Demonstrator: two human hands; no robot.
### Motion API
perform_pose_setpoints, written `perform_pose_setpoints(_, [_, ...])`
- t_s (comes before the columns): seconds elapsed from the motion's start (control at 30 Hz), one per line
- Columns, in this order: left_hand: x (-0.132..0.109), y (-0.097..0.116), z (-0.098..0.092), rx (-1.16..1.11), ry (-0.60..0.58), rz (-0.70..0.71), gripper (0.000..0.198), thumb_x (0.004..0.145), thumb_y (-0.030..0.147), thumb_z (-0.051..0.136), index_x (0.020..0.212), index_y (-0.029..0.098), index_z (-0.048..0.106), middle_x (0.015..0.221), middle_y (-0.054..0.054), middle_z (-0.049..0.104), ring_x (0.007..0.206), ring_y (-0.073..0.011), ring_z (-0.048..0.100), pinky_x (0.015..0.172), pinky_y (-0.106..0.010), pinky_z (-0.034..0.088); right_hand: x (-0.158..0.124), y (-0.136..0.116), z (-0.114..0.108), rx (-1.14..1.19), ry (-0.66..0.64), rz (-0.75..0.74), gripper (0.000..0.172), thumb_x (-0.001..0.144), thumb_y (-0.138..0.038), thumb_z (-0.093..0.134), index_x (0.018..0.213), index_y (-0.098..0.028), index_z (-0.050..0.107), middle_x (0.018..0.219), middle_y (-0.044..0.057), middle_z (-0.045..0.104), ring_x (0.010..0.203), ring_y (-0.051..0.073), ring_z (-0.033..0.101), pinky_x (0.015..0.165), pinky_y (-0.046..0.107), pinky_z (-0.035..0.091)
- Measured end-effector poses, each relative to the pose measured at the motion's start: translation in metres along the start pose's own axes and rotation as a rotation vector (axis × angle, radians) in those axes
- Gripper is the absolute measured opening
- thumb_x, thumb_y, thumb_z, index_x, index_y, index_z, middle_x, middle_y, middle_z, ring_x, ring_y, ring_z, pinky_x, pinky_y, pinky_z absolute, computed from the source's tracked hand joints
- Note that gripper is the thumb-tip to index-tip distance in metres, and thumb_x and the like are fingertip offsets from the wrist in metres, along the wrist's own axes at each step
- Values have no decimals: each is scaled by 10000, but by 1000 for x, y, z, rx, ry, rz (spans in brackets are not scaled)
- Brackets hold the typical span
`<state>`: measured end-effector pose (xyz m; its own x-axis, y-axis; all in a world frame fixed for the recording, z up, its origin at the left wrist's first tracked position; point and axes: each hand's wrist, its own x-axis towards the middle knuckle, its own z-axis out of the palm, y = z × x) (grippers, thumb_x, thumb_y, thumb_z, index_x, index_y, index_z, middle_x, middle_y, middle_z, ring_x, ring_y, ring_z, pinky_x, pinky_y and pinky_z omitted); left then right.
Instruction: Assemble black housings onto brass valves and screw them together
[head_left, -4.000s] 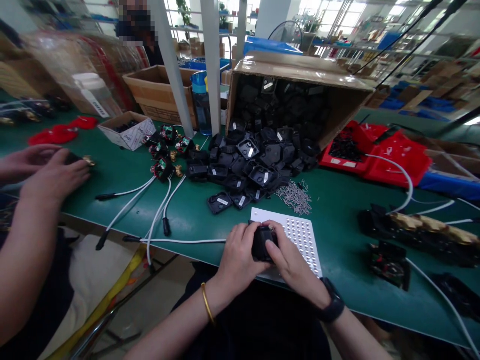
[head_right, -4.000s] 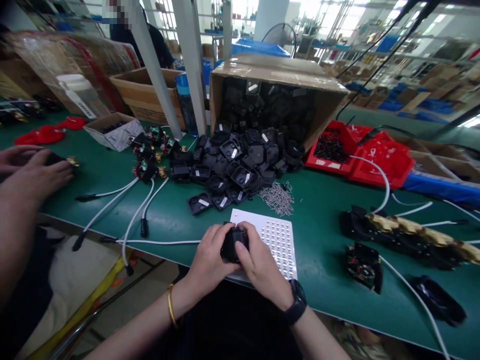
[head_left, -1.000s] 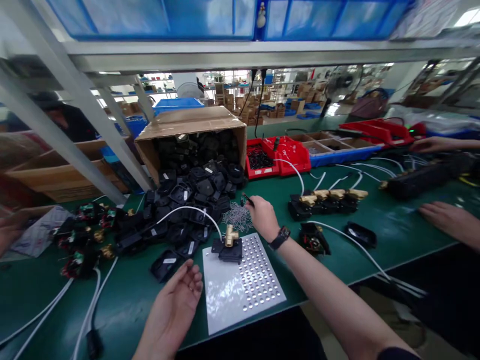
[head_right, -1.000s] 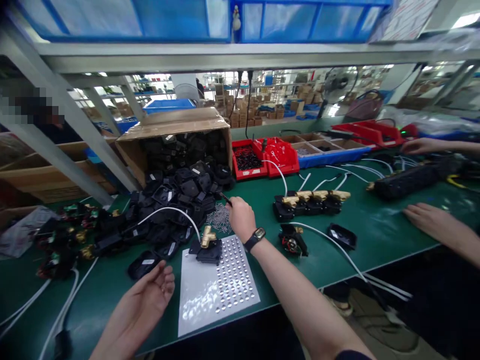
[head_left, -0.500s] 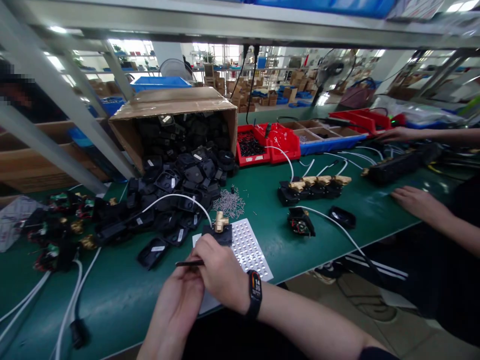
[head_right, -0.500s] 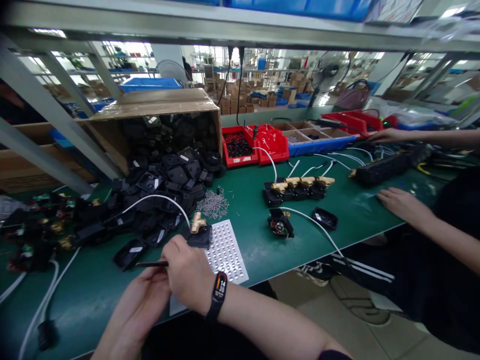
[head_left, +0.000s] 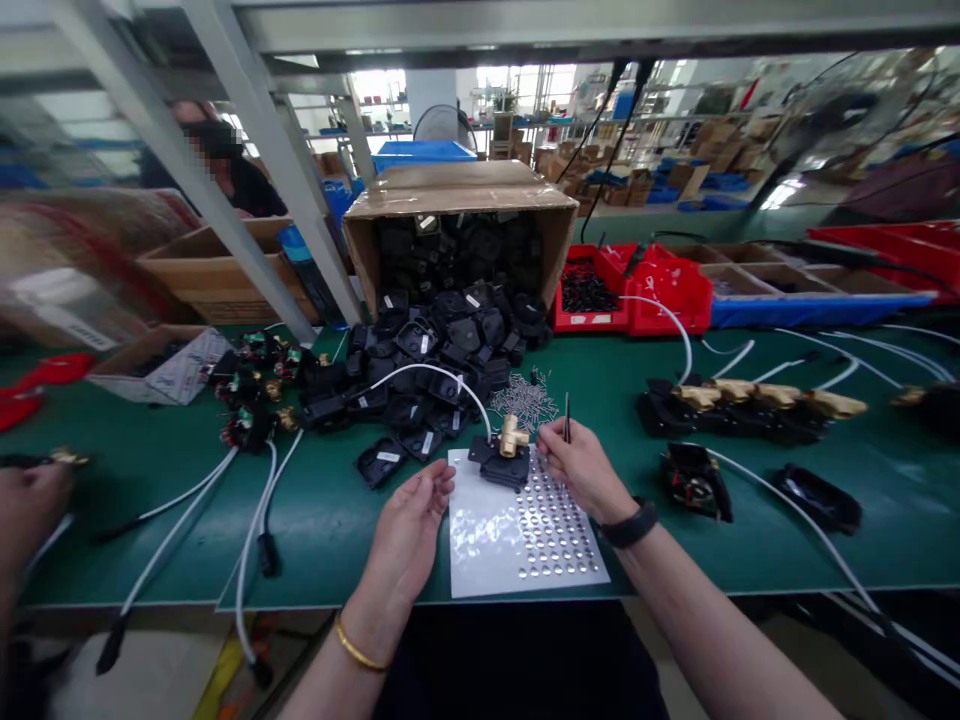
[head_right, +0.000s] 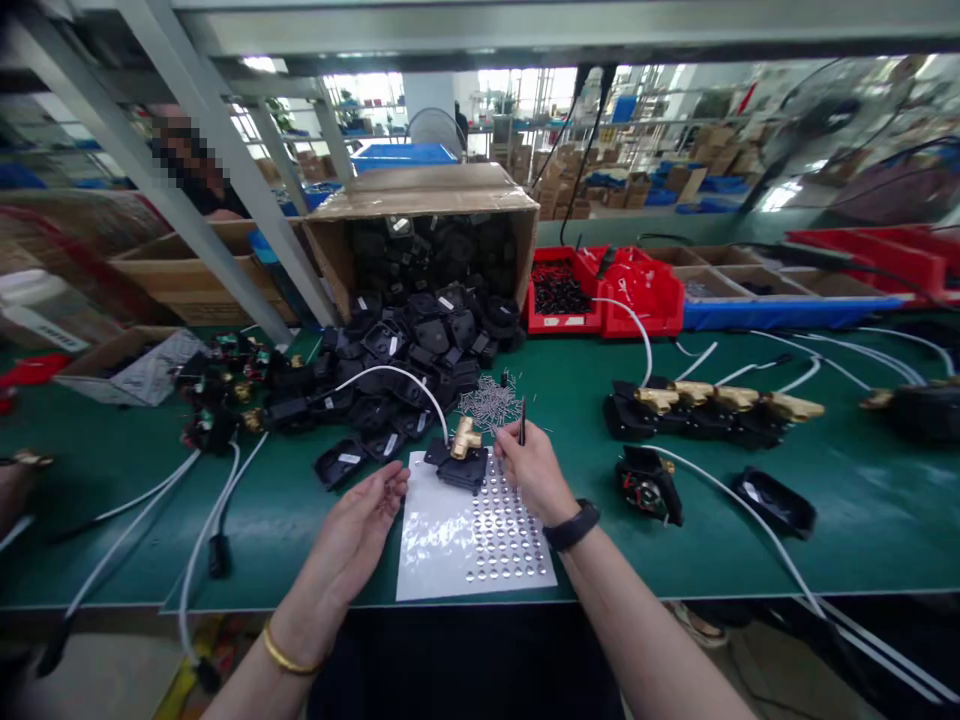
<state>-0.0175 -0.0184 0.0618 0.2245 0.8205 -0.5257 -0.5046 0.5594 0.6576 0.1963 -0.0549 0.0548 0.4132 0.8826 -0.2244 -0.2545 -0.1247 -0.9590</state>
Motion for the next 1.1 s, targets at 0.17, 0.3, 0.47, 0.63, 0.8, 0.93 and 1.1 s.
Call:
perform_pose_setpoints(0.17, [-3, 3, -7, -30, -29, 3, 236, 769, 44, 571, 999, 59, 621, 743, -75, 635, 647, -97, 575, 598, -184, 474, -2, -1, -5, -17, -34, 36, 408, 628, -473, 721, 776, -152, 517, 593, -20, 522, 364, 21, 228, 344, 180, 141])
perform_pose_setpoints(0.3, [1, 2, -9, -19, -96, 36, 261, 757, 67, 579, 1018, 74, 591, 609, -10, 564, 554, -76, 512, 521, -161, 409, -2, 3, -11, -126, -29, 13, 404, 653, -472, 686, 851, -148, 547, 694, 20, 577, 367, 24, 239, 351, 190, 153])
perform_pose_setpoints(0.47, [3, -1, -7, 21, -64, 1, 272, 745, 65, 573, 1017, 48, 581, 673, -52, 612, 579, -78, 535, 551, -162, 417, 10, 11, -4, -321, 45, -97, 310, 687, -428, 635, 816, -149, 600, 596, -11, 529, 420, 91, 375, 396, 225, 263])
perform_pose_setpoints(0.63, [1, 0, -11, 50, -46, 69, 281, 736, 68, 591, 1008, 87, 524, 689, -61, 644, 555, -79, 533, 541, -169, 416, 12, 9, -1, -565, 64, -254, 162, 696, -313, 588, 723, -161, 639, 730, 53, 642, 677, 194, 555, 627, 302, 399])
perform_pose_setpoints(0.8, [6, 0, -13, 89, -32, 144, 170, 725, 134, 638, 845, 114, 519, 787, -114, 683, 574, -88, 566, 527, -161, 431, 5, 8, 0, -726, 78, -350, 156, 755, -286, 508, 748, -179, 621, 757, 56, 658, 704, 217, 578, 664, 322, 418])
perform_pose_setpoints(0.93, [12, 3, -14, -20, 2, 81, 105, 711, 35, 607, 780, 99, 559, 748, -90, 668, 576, -79, 574, 517, -144, 440, -1, 15, 1, -812, 31, -454, 193, 790, -225, 446, 814, -184, 633, 862, 77, 660, 795, 231, 591, 731, 341, 438])
perform_pose_setpoints(1.1, [13, 3, -16, -92, 0, 27, 146, 718, -19, 552, 768, 118, 549, 714, -75, 654, 587, -94, 590, 513, -151, 445, -10, 17, -9, -969, -38, -567, 311, 838, -175, 378, 983, -172, 652, 1039, 91, 656, 950, 237, 600, 841, 368, 447])
